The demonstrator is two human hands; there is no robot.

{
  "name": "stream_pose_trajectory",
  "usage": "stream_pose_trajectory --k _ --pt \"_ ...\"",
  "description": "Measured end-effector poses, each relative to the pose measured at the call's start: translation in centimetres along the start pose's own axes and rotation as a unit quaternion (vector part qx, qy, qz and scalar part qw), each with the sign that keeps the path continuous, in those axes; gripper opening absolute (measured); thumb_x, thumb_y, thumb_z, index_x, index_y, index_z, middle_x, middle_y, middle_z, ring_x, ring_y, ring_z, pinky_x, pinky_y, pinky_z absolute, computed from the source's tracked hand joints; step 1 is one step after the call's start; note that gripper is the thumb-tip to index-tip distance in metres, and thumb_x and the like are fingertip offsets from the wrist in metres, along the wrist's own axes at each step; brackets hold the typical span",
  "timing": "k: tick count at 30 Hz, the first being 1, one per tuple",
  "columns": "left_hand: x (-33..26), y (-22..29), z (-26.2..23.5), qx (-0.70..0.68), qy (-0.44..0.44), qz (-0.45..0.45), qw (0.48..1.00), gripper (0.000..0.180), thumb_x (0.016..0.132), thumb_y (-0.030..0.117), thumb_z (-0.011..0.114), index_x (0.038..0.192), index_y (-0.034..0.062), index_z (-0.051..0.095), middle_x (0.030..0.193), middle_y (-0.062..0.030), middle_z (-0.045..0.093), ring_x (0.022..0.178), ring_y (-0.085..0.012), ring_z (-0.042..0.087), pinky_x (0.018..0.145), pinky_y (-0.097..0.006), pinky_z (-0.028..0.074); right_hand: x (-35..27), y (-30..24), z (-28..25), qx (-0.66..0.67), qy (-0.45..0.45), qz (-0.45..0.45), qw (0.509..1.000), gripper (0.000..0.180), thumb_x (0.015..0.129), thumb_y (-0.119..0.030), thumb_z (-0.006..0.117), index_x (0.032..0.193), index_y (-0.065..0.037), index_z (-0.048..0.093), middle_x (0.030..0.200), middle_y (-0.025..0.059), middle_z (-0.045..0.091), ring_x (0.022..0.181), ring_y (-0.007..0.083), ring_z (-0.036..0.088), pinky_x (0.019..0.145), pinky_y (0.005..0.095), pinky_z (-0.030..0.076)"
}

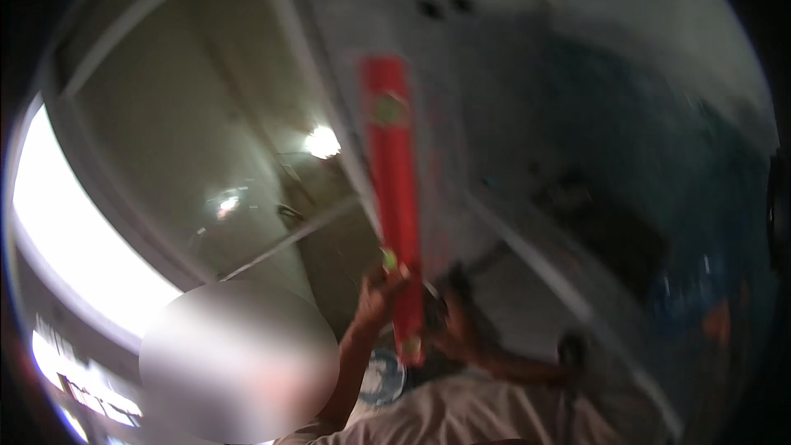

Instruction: The person uses a spirit level to check the alignment of a white door frame, marks the wall with a pencil, and manipulates a small wedge or spacer by hand near the frame edges.

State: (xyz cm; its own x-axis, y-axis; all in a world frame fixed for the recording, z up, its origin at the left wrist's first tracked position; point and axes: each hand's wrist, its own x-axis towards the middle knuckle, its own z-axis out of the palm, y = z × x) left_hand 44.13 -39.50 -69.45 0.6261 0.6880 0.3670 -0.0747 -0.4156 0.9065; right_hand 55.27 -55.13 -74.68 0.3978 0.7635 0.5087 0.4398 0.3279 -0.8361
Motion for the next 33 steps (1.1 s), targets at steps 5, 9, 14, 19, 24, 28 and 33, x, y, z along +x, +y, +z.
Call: stream_pose_trajectory --k 5,9,14,19,24,28,33 --pt "3.5 5.8 7.6 -0.199 -0.004 -0.072 0.977 0.033 0.099 0.034 0.062 0.108 0.0026 0.06 0.096 -0.0057 0.062 0.083 -0.0157 0.061 0.07 -0.03 0.05 2.4 -3.8 -4.7 -0.216 0.125 -0.049 0.967 0.084 0.074 -0.036 0.083 0.136 0.002 0.043 0.12 0.0252 0.051 0.108 0.0427 0.053 0.096 0.0507 0.044" --pt "4.6 5.8 15.4 -0.292 -0.08 -0.135 0.943 0.04 0.1 0.038 0.06 0.117 0.0022 0.057 0.103 -0.0062 0.063 0.086 -0.0165 0.062 0.071 -0.03 0.051 1.3 -1.7 -10.8 -0.298 0.174 -0.041 0.938 0.08 0.07 -0.025 0.083 0.136 0.001 0.044 0.113 0.023 0.054 0.103 0.0428 0.055 0.09 0.0522 0.047" --pt "1.6 0.4 18.7 -0.124 -0.198 -0.199 0.952 0.039 0.098 0.015 0.052 0.134 -0.0002 0.053 0.113 -0.0081 0.062 0.098 -0.0161 0.058 0.088 -0.029 0.046 -9.8 1.6 -21.3 -0.399 0.253 0.133 0.872 0.072 0.073 -0.019 0.081 0.135 -0.005 0.048 0.115 0.0208 0.057 0.102 0.0374 0.06 0.085 0.0481 0.051" --pt "-4.5 -11.8 12.7 -0.315 -0.07 -0.405 0.855 0.034 0.098 0.013 0.056 0.128 -0.0016 0.054 0.112 -0.0142 0.063 0.094 -0.0228 0.06 0.091 -0.033 0.048 -21.8 6.0 -32.0 -0.557 0.172 0.289 0.76 0.071 0.071 -0.023 0.08 0.13 0.003 0.05 0.118 0.0244 0.057 0.11 0.0434 0.055 0.094 0.0509 0.048" --pt "-11.0 -19.7 6.3 -0.331 0.104 -0.504 0.791 0.041 0.096 0.002 0.055 0.137 0.0022 0.048 0.118 -0.0213 0.064 0.086 -0.0251 0.062 0.077 -0.034 0.053 -27.6 8.6 -37.9 -0.599 0.081 0.319 0.73 0.071 0.07 -0.023 0.079 0.13 0.002 0.051 0.116 0.0232 0.058 0.106 0.0427 0.054 0.093 0.0531 0.047" --pt "-15.1 -23.4 1.6 -0.221 0.181 -0.609 0.74 0.056 0.093 -0.007 0.053 0.147 0.002 0.037 0.119 -0.0249 0.063 0.073 -0.0212 0.06 0.06 -0.031 0.051 -27.9 9.8 -41.5 -0.607 0.061 0.299 0.734 0.073 0.068 -0.021 0.081 0.131 0.001 0.052 0.118 0.0194 0.059 0.107 0.0418 0.053 0.092 0.0514 0.046" --pt "-19.7 -25.3 -2.0 -0.217 0.206 -0.625 0.721 0.066 0.092 -0.012 0.044 0.153 -0.0067 0.018 0.134 -0.0357 0.051 0.104 -0.0331 0.065 0.073 -0.031 0.054 -29.7 11.9 -45.2 -0.613 0.025 0.338 0.714 0.076 0.067 -0.026 0.082 0.135 -0.004 0.054 0.122 0.0187 0.058 0.11 0.0419 0.052 0.096 0.051 0.045"
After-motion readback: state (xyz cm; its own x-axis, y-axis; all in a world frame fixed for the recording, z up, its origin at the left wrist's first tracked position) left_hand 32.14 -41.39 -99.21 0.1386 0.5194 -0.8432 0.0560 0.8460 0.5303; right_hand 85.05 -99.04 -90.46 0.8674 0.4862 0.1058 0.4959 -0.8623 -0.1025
